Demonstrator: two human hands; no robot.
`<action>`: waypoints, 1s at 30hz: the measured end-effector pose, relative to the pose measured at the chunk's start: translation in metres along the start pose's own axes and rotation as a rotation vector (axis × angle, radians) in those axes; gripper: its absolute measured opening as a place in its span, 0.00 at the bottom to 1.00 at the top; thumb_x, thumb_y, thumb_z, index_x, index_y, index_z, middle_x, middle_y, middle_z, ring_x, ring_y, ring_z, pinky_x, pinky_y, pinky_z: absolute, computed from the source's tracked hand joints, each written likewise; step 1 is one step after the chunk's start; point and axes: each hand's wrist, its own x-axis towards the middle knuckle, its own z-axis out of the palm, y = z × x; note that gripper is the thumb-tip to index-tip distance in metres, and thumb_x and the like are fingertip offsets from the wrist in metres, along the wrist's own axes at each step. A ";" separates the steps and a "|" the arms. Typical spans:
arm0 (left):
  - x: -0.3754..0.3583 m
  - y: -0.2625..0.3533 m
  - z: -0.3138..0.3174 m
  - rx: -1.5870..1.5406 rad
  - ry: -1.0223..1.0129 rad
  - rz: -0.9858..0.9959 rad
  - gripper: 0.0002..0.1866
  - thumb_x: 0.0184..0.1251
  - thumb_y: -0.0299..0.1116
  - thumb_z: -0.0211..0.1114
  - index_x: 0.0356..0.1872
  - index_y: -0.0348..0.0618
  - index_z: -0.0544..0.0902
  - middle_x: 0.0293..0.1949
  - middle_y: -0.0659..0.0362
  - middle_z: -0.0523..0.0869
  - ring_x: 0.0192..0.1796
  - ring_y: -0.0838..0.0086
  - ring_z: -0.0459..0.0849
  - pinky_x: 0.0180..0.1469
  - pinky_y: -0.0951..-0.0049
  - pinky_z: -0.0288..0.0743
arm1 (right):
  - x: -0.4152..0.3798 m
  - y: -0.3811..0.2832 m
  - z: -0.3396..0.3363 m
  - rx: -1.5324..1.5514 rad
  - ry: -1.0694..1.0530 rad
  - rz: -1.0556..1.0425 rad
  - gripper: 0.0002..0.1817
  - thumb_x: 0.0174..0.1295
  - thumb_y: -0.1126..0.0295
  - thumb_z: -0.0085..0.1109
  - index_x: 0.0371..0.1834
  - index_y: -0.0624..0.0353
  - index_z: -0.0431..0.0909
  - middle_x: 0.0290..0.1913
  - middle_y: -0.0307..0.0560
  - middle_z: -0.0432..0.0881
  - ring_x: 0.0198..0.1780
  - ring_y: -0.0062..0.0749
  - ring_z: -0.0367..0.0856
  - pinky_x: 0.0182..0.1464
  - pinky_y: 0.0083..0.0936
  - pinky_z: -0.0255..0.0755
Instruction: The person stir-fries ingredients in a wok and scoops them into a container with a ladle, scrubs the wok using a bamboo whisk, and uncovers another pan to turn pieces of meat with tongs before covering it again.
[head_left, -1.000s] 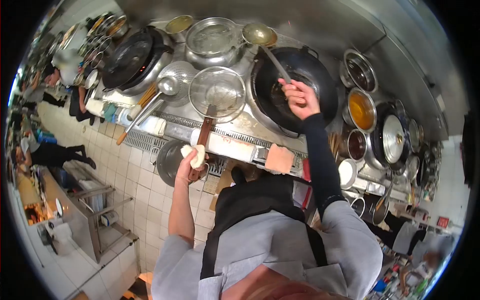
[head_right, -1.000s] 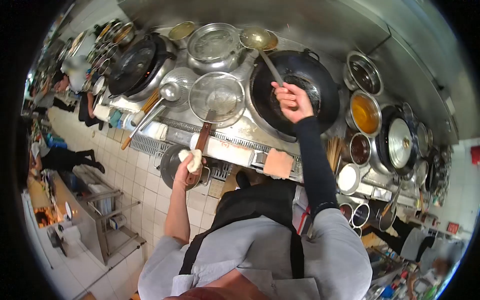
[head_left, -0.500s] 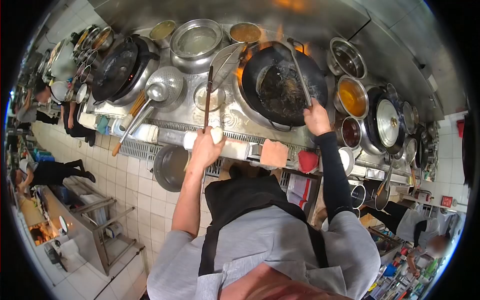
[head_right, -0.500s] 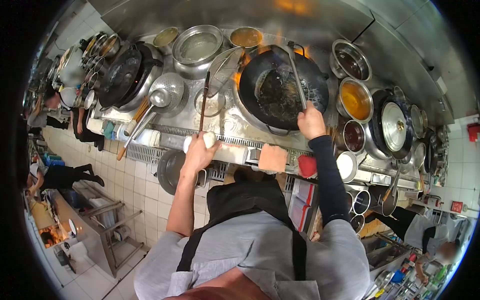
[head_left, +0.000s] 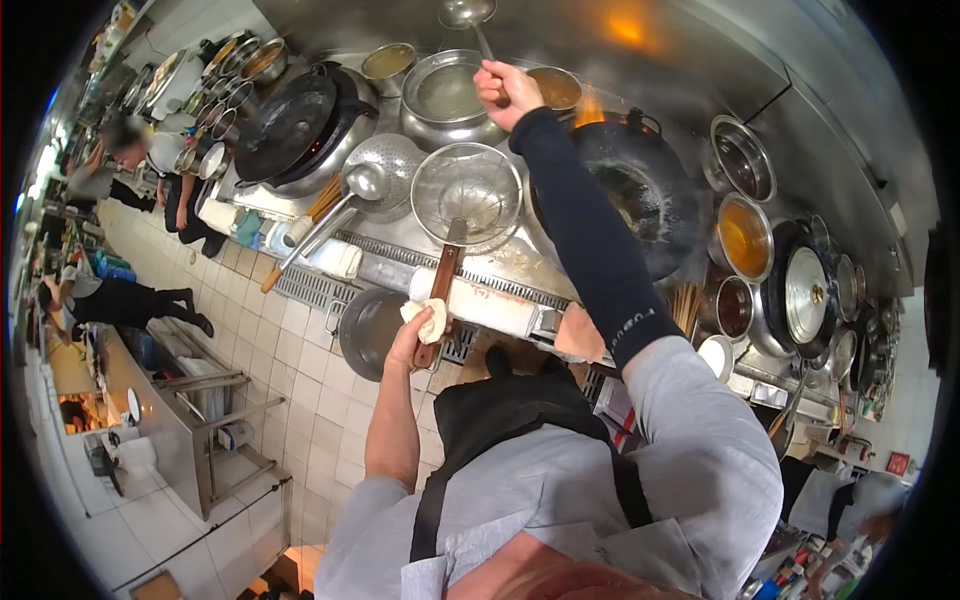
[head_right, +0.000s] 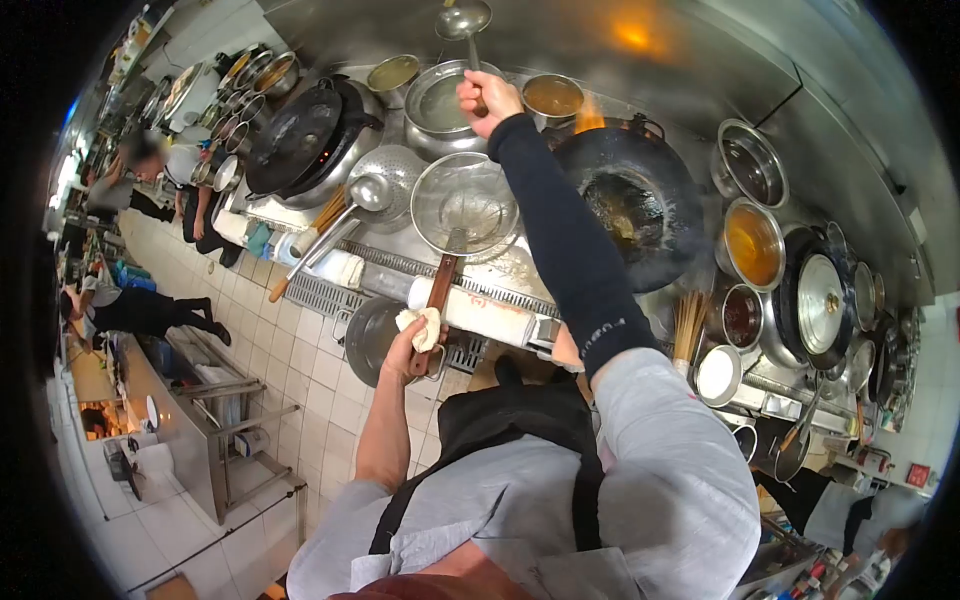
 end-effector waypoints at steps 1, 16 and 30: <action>-0.005 0.003 0.001 -0.022 0.049 -0.006 0.22 0.78 0.46 0.66 0.63 0.42 0.81 0.49 0.58 0.90 0.46 0.72 0.89 0.44 0.70 0.82 | 0.014 0.010 -0.009 0.086 -0.072 0.025 0.07 0.77 0.71 0.54 0.39 0.59 0.71 0.28 0.34 0.69 0.22 0.14 0.63 0.23 0.17 0.57; -0.131 0.006 -0.025 -0.060 0.325 0.357 0.19 0.80 0.41 0.61 0.61 0.37 0.80 0.50 0.45 0.90 0.42 0.67 0.90 0.42 0.69 0.87 | 0.039 0.100 -0.132 -1.268 0.251 -0.089 0.11 0.64 0.72 0.55 0.23 0.60 0.78 0.16 0.46 0.75 0.13 0.38 0.72 0.17 0.41 0.66; -0.066 0.037 0.043 0.030 0.014 0.237 0.18 0.80 0.36 0.61 0.59 0.33 0.79 0.49 0.46 0.90 0.40 0.66 0.91 0.43 0.67 0.88 | -0.162 0.053 -0.126 0.327 0.023 0.125 0.16 0.75 0.72 0.56 0.61 0.70 0.71 0.31 0.35 0.69 0.21 0.12 0.64 0.16 0.14 0.57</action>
